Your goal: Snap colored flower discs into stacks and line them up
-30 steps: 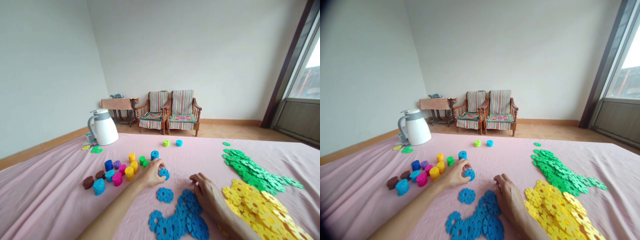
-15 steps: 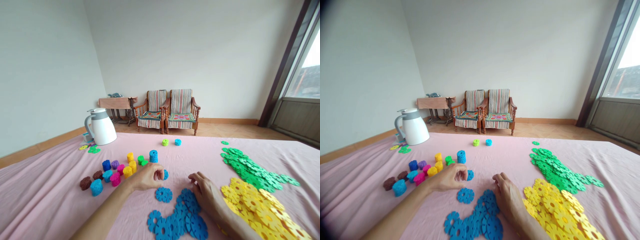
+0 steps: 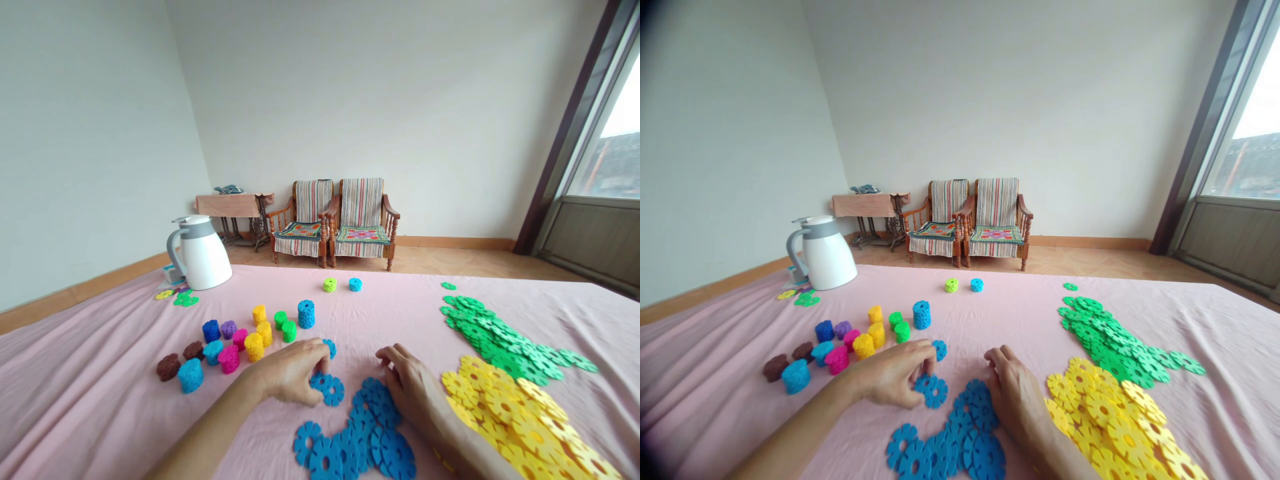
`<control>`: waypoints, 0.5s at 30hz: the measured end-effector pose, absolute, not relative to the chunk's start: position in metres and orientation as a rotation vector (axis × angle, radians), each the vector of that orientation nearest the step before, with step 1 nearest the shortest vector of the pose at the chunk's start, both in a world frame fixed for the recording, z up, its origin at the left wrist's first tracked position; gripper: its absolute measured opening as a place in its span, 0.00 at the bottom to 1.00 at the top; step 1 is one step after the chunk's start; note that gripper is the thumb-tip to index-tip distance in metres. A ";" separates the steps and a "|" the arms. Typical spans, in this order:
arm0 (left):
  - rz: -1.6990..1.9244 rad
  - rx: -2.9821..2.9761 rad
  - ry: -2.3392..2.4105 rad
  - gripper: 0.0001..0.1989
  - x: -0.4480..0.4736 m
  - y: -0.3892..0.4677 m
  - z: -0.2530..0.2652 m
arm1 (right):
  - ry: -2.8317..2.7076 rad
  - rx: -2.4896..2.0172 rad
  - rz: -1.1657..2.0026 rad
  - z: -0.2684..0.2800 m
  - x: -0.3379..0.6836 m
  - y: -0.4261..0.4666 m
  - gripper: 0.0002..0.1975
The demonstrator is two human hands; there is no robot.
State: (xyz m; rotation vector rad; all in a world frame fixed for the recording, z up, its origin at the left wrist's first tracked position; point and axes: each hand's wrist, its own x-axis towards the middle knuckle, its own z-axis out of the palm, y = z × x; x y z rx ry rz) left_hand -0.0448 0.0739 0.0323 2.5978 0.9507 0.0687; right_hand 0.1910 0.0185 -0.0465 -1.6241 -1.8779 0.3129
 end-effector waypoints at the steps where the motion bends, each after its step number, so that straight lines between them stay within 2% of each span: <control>1: 0.096 2.601 0.964 0.10 -0.046 0.075 0.032 | -1.876 -1.622 0.318 -0.046 0.191 0.019 0.15; 4: 0.178 2.571 0.976 0.10 -0.050 0.080 0.031 | -1.872 -1.610 0.333 -0.045 0.191 0.018 0.16; 8: 0.198 2.490 0.981 0.17 -0.055 0.086 0.026 | -1.884 -1.606 0.327 -0.045 0.191 0.017 0.15; 15: 0.174 2.500 1.008 0.15 -0.052 0.084 0.020 | -1.884 -1.603 0.316 -0.046 0.190 0.018 0.15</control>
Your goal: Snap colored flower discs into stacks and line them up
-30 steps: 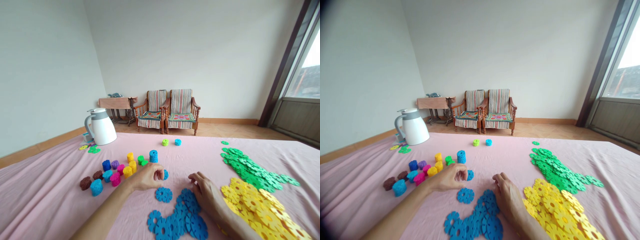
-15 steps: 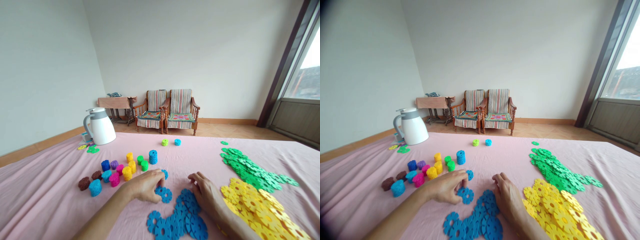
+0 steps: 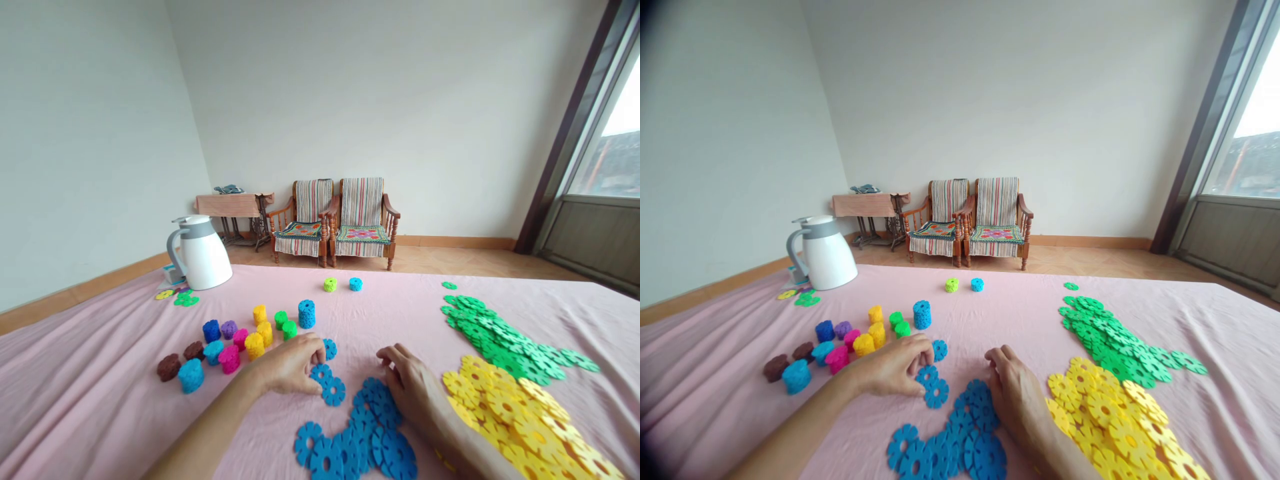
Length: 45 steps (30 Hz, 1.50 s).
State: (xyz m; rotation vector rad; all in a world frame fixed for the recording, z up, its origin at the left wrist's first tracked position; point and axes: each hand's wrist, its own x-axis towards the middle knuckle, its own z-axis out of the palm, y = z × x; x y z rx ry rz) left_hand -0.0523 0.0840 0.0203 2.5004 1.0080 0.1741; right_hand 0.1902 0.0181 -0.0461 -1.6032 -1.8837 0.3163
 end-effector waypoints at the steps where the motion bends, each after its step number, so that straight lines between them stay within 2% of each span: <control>1: 0.165 2.512 1.009 0.15 -0.052 0.083 0.021 | -1.885 -1.604 0.320 -0.046 0.190 0.018 0.15; 7: 0.156 2.553 1.063 0.17 -0.051 0.085 0.022 | -1.894 -1.613 0.317 -0.043 0.190 0.016 0.16; 14: 0.609 2.532 1.249 0.09 -0.036 0.091 0.012 | -1.890 -1.625 0.311 -0.043 0.190 0.016 0.15; 17: 0.677 2.531 1.273 0.07 -0.029 0.091 0.007 | -1.895 -1.623 0.319 -0.045 0.190 0.017 0.15; 25: 0.608 2.533 1.267 0.07 -0.035 0.092 0.000 | -1.888 -1.614 0.325 -0.050 0.192 0.019 0.14; 31: 0.514 2.589 1.131 0.05 -0.038 0.083 0.017 | -1.882 -1.623 0.325 -0.047 0.191 0.019 0.15; 36: 0.167 2.617 0.809 0.19 -0.040 0.070 0.028 | -1.878 -1.626 0.326 -0.045 0.190 0.018 0.14; 45: 0.132 2.626 0.897 0.18 -0.031 0.064 0.017 | -1.888 -1.645 0.312 -0.043 0.189 0.016 0.15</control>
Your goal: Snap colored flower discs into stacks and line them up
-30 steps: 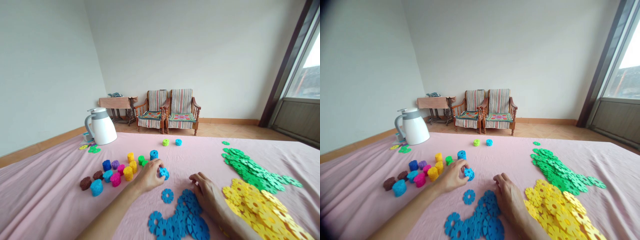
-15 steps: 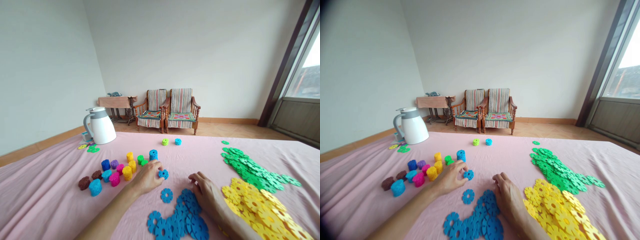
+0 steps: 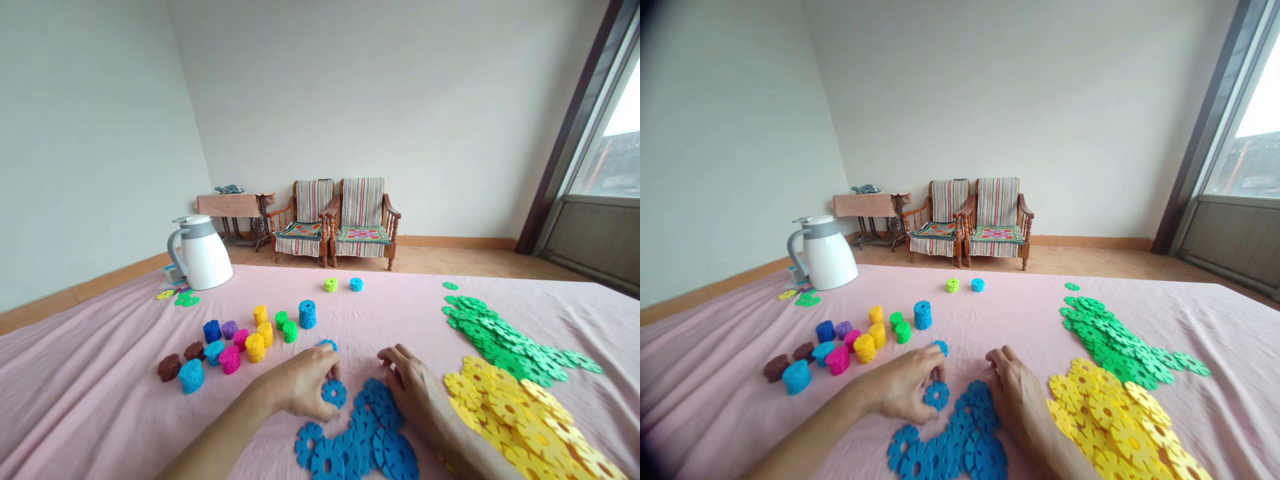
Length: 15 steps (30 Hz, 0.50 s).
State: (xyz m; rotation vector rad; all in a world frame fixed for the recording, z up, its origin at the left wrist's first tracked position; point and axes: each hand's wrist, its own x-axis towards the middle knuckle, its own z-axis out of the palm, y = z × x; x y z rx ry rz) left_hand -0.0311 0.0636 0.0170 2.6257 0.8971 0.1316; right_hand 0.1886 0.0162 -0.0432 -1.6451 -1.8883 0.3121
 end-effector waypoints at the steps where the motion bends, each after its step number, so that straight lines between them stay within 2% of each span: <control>1: 0.140 2.635 0.905 0.18 -0.030 0.063 0.016 | -1.889 -1.648 0.311 -0.043 0.188 0.016 0.15; 6: 0.255 2.631 0.942 0.16 -0.030 0.065 0.018 | -1.887 -1.646 0.311 -0.042 0.188 0.016 0.15; 12: 0.671 2.530 1.193 0.11 -0.031 0.081 0.017 | -1.904 -1.639 0.295 -0.045 0.190 0.016 0.16; 15: 0.764 2.506 1.269 0.09 -0.031 0.086 0.011 | -1.904 -1.641 0.291 -0.044 0.190 0.016 0.16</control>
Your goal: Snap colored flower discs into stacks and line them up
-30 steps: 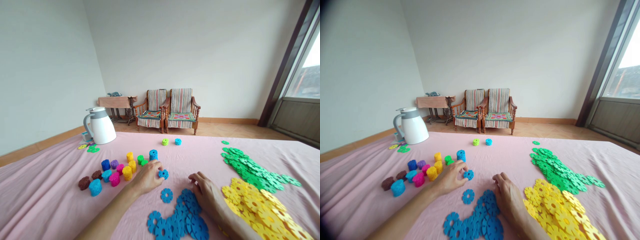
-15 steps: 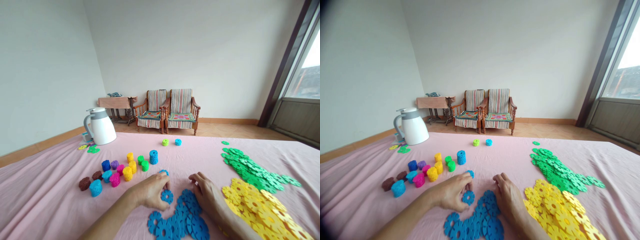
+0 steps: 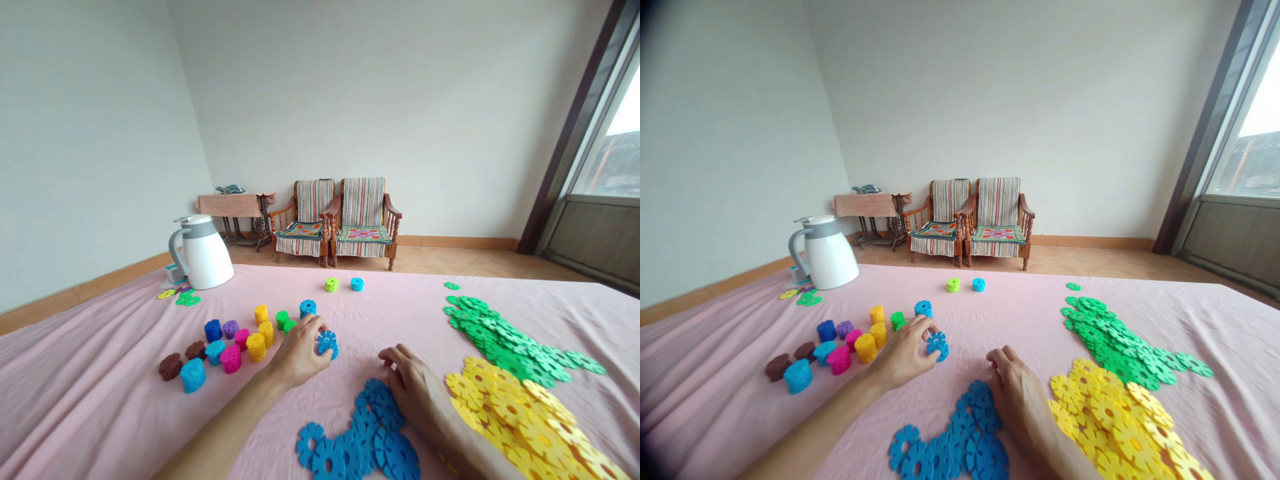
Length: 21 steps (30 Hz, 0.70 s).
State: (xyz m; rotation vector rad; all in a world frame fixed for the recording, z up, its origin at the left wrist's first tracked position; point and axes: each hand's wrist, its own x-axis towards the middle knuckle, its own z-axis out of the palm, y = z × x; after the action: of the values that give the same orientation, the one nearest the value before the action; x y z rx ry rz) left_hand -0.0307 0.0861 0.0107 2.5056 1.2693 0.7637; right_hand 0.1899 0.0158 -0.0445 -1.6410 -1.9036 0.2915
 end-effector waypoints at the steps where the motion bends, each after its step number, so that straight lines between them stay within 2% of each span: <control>1: 0.756 2.503 1.284 0.09 -0.031 0.087 0.009 | -1.904 -1.643 0.294 -0.044 0.190 0.016 0.17; 14: 0.654 2.540 1.266 0.07 -0.031 0.088 0.002 | -1.879 -1.640 0.305 -0.043 0.189 0.017 0.15; 16: 0.642 2.552 1.249 0.09 -0.033 0.089 0.001 | -1.882 -1.642 0.305 -0.043 0.189 0.017 0.15; 21: 0.609 2.540 1.206 0.23 -0.034 0.090 -0.004 | -1.890 -1.646 0.325 -0.043 0.190 0.018 0.15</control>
State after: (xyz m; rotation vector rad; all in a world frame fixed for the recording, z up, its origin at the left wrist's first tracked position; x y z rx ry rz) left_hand -0.0342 0.0901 -0.0036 2.5403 1.2061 0.6091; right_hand 0.1896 0.0176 -0.0435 -1.6456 -1.8897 0.3250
